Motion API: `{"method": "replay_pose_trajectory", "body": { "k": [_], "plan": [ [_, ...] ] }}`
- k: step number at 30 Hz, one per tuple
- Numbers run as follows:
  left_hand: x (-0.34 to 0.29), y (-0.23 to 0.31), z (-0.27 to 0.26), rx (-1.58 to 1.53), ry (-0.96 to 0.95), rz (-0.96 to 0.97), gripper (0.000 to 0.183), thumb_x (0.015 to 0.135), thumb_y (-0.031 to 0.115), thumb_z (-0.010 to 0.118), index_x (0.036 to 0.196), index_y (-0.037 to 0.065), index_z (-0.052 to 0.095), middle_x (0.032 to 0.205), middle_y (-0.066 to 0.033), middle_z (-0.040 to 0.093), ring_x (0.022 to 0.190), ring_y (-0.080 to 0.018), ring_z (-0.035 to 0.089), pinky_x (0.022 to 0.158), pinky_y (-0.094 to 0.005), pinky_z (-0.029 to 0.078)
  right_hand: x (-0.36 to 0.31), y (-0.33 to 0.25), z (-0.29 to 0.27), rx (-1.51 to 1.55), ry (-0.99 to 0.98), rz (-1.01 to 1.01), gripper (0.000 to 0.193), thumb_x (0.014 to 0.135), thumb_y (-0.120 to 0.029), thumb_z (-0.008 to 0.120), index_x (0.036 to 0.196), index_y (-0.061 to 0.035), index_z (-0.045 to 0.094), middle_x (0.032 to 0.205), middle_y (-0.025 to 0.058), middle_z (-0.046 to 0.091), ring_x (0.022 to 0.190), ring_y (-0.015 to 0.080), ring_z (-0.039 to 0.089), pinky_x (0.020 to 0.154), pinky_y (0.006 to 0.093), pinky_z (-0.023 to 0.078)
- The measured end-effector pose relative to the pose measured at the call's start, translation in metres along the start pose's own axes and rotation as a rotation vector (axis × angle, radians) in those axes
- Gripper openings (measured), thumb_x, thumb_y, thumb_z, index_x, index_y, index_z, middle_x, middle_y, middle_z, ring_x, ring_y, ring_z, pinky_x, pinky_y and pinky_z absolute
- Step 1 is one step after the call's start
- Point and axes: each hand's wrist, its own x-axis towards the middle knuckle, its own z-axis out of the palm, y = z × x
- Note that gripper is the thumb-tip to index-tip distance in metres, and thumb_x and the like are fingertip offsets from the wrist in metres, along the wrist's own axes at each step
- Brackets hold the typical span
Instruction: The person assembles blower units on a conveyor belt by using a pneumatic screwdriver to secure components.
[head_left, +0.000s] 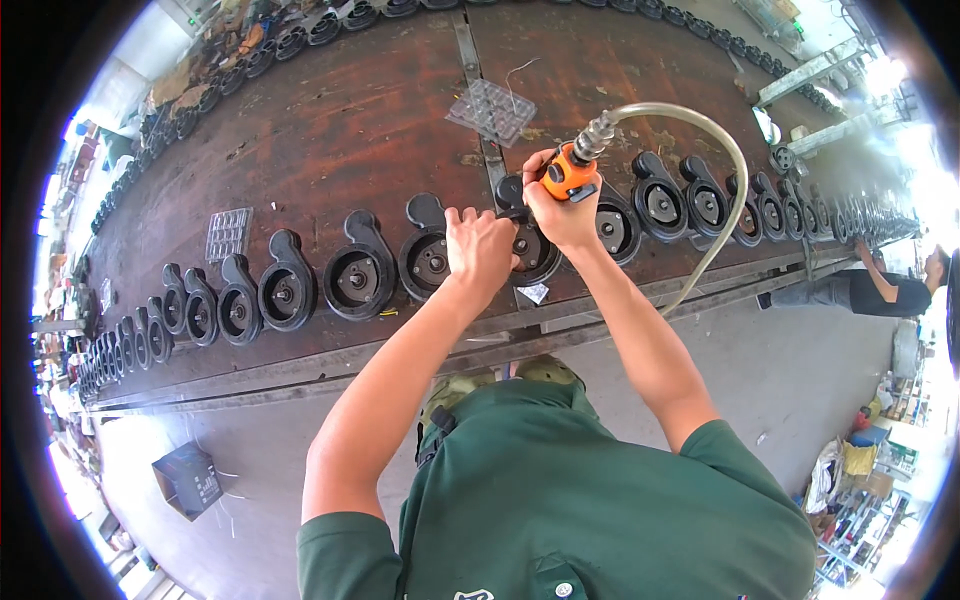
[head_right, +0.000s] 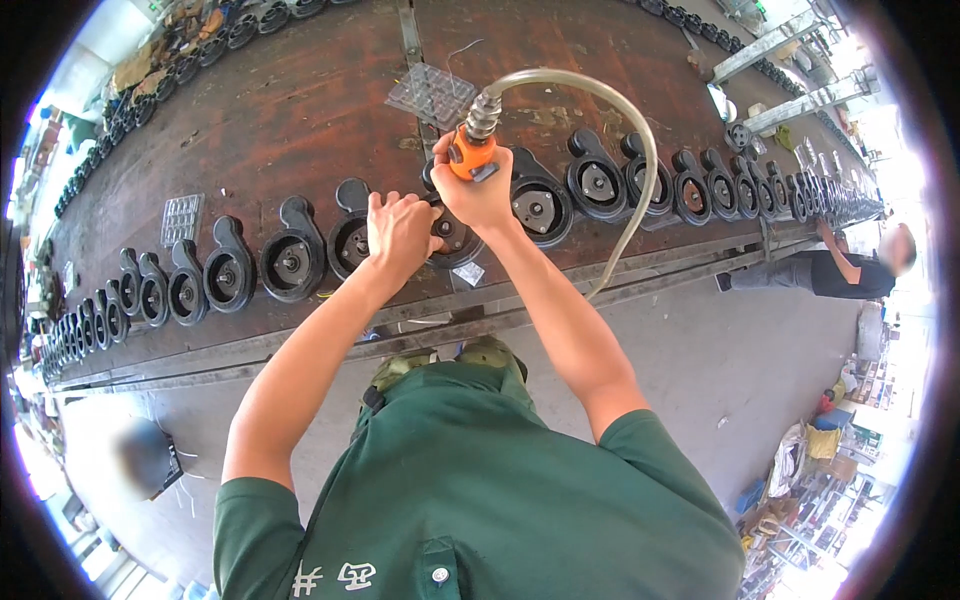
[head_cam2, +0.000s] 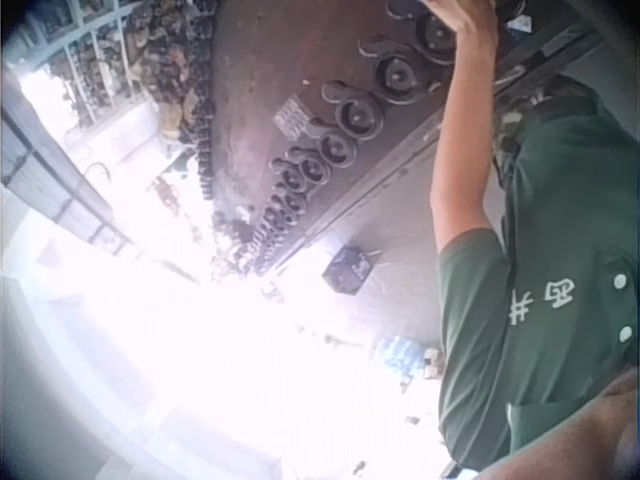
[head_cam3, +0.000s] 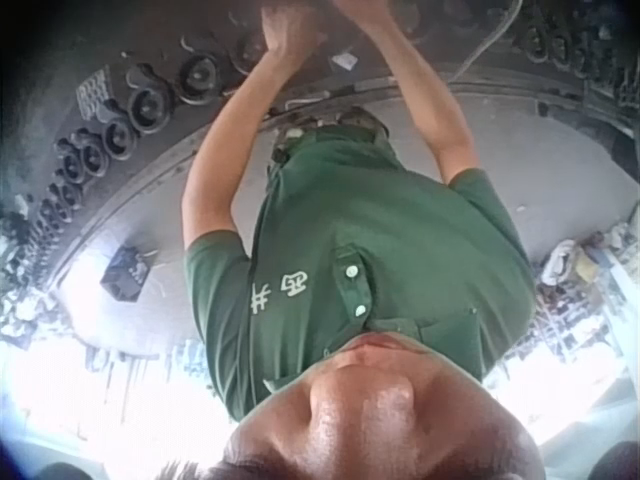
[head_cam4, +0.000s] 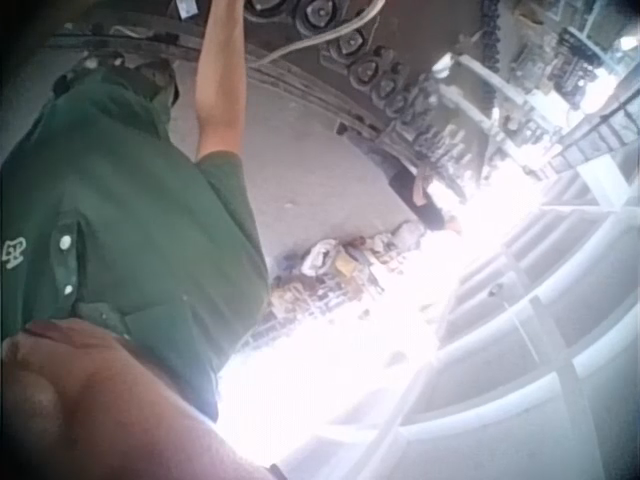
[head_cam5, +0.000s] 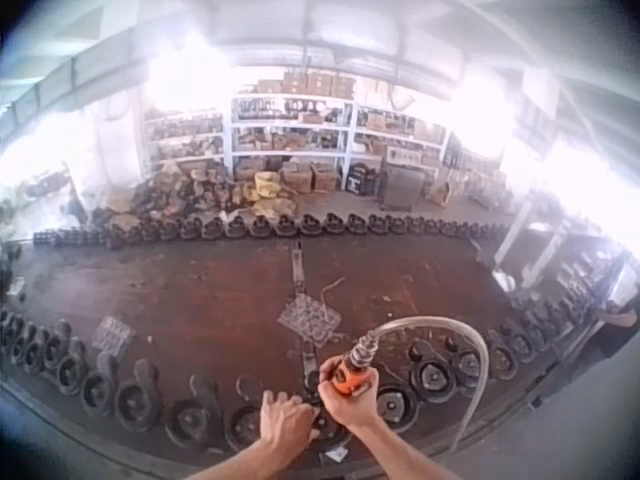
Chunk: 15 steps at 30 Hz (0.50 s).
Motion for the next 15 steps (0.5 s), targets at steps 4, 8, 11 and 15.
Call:
{"method": "replay_pose_trajectory", "body": {
  "k": [4, 8, 11, 15],
  "plan": [
    [-0.001, 0.003, -0.004, -0.001, -0.005, -0.022, 0.041, 0.066, 0.043, 0.087, 0.1, 0.021, 0.08, 0.09, -0.0045, 0.07, 0.101, -0.0265, 0.064, 0.096, -0.0472, 0.04, -0.004, -0.006, 0.005, -0.015, -0.017, -0.025, 0.023, 0.077, 0.01, 0.063, 0.098, 0.003, 0.068, 0.084, 0.0017, 0.066, 0.079, 0.007, 0.061, 0.073, 0.0243, 0.049],
    [-0.004, 0.003, -0.004, -0.01, -0.001, -0.034, 0.04, 0.066, 0.042, 0.087, 0.099, 0.021, 0.08, 0.091, -0.005, 0.07, 0.103, -0.0268, 0.064, 0.099, -0.0502, 0.04, -0.014, -0.011, 0.0, 0.072, 0.056, -0.032, 0.025, 0.077, 0.012, 0.063, 0.1, 0.0029, 0.066, 0.087, 0.0047, 0.067, 0.079, 0.01, 0.064, 0.072, 0.0249, 0.052],
    [-0.004, 0.002, -0.002, -0.013, 0.013, -0.035, 0.038, 0.067, 0.04, 0.087, 0.1, 0.022, 0.08, 0.091, -0.0049, 0.07, 0.102, -0.0275, 0.064, 0.1, -0.0512, 0.04, -0.027, -0.023, -0.005, 0.102, 0.082, 0.04, 0.026, 0.079, 0.012, 0.063, 0.103, 0.0023, 0.064, 0.086, 0.0059, 0.067, 0.073, 0.0113, 0.064, 0.064, 0.0249, 0.054],
    [-0.004, 0.003, -0.004, -0.021, -0.014, -0.034, 0.038, 0.067, 0.039, 0.087, 0.1, 0.022, 0.08, 0.092, -0.005, 0.07, 0.102, -0.0277, 0.064, 0.099, -0.0506, 0.04, -0.04, -0.024, -0.013, 0.12, 0.093, 0.045, 0.027, 0.08, 0.012, 0.062, 0.105, 0.0021, 0.062, 0.084, 0.0069, 0.065, 0.068, 0.0118, 0.063, 0.06, 0.0251, 0.053]
  ]
}}
